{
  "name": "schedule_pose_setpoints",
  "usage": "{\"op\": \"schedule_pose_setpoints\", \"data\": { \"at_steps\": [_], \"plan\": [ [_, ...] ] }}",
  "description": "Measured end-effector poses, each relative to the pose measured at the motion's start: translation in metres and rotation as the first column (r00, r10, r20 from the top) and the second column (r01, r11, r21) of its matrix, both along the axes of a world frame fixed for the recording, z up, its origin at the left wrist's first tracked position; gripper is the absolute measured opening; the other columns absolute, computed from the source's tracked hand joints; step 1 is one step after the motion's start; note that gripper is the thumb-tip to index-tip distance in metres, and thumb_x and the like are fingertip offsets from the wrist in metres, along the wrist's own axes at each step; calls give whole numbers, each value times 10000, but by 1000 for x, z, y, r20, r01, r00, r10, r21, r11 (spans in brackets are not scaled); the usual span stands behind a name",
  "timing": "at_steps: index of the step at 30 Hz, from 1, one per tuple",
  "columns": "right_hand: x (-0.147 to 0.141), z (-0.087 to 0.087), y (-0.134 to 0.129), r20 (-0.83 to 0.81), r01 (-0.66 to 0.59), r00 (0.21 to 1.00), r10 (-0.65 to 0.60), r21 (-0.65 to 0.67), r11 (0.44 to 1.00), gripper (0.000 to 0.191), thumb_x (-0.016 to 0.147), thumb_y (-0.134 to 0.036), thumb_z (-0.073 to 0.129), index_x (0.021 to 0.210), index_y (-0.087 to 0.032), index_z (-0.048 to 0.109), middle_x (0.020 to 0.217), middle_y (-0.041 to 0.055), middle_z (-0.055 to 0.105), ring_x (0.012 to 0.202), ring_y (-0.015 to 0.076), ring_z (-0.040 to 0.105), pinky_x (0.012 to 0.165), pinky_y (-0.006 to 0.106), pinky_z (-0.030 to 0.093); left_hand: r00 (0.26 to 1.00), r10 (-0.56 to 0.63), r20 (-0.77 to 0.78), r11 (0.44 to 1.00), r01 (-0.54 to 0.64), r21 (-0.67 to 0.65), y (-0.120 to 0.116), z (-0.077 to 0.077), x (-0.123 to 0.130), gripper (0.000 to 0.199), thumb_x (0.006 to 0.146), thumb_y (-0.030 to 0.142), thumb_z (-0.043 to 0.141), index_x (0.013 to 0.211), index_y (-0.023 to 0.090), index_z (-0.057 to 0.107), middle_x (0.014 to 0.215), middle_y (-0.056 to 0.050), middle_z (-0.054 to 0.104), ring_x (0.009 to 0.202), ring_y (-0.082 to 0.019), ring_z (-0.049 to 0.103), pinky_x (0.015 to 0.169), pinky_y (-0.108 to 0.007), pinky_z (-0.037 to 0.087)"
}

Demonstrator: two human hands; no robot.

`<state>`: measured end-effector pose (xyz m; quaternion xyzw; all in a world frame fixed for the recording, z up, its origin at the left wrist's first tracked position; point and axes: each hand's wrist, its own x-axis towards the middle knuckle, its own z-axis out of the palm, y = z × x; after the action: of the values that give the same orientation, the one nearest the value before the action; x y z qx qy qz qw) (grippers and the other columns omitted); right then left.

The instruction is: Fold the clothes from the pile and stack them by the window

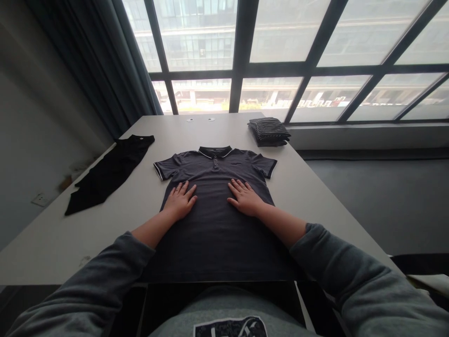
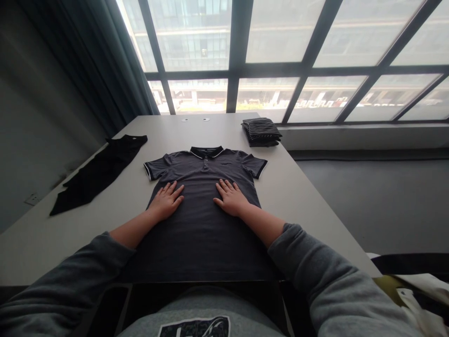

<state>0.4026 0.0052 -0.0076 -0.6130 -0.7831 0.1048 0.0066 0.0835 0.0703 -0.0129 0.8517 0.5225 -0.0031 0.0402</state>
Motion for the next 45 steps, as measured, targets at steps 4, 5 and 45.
{"op": "schedule_pose_setpoints", "data": {
  "at_steps": [4,5,45],
  "plan": [
    [14,-9,-18,-7,-67,998,67,-3,998,885,1065,-733,283,1746,-170,236,1802,114,118,1673,331,99,1359,525,107,995,76,-69,994,-81,-78,-9,1,2,778,1095,642,268,1723,186,304,1799,-149,177,1655,-390,193,1303,-563,234],
    [17,-9,-18,-10,-92,996,92,1,996,892,1060,-744,273,1745,-172,245,1799,111,135,1672,326,114,1359,514,123,995,63,-82,994,-70,-86,-9,2,8,805,1088,663,248,1722,171,303,1799,-148,176,1657,-383,191,1305,-551,234],
    [33,-15,119,34,197,980,-198,27,980,721,1099,-462,246,1753,-164,188,1817,69,89,1679,283,101,1345,533,86,962,-272,19,962,272,-17,45,-10,123,735,1093,614,235,1731,252,275,1808,-36,185,1675,-274,154,1346,-501,159]
  ]
}}
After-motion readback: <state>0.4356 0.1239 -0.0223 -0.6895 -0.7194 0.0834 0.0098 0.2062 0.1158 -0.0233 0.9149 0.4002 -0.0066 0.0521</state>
